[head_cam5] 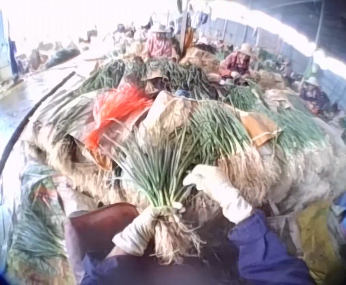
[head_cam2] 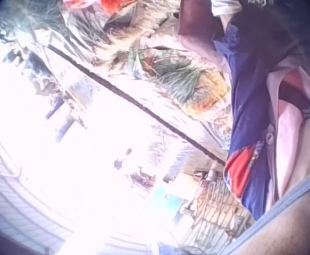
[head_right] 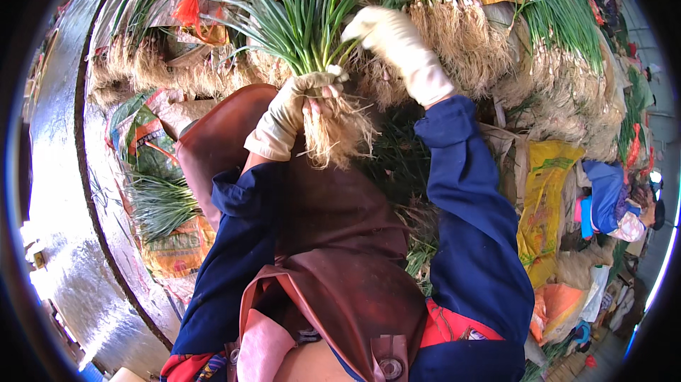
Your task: The person peels outer layers and cleans dirt from bunches of green onions by hand.
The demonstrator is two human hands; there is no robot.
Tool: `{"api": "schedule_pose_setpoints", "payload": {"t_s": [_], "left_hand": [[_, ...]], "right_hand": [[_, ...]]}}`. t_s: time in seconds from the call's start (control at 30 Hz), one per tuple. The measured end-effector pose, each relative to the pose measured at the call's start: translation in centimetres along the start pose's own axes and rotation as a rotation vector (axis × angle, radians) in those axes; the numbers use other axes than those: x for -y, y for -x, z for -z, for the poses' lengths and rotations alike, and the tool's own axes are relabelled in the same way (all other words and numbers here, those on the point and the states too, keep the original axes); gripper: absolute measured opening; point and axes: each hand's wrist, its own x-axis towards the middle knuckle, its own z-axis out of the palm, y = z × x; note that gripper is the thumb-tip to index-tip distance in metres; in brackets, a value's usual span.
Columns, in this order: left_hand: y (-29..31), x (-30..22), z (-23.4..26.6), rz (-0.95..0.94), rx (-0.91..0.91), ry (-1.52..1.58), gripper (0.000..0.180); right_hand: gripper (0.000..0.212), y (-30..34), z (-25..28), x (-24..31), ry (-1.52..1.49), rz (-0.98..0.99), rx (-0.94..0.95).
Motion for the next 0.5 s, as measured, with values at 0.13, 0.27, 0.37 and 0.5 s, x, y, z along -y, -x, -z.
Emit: {"api": "schedule_pose_setpoints", "payload": {"t_s": [0.13, 0.27, 0.37, 0.5], "left_hand": [[-0.3, 1.3, 2.9, 0.096, 0.133, 0.27, 0.031], [1.3, -0.5, 0.9, -0.17, 0.328, 0.496, 0.036], [2.1, -1.0, -0.2, -0.36, 0.072, 0.482, 0.037], [1.4, -0.8, 0.3, -0.417, 0.27, 0.701, 0.053]], "right_hand": [[0.036, 2.9, 12.7, -1.7, -0.018, -0.095, -0.352], [0.029, 9.5, 17.6, -7.6, -0.043, -0.522, -0.014], [0.028, 15.9, 14.3, -15.9, 1.443, -0.567, 0.464], [0.06, 12.6, 7.6, -14.4, 1.081, -0.773, 0.258]]}}
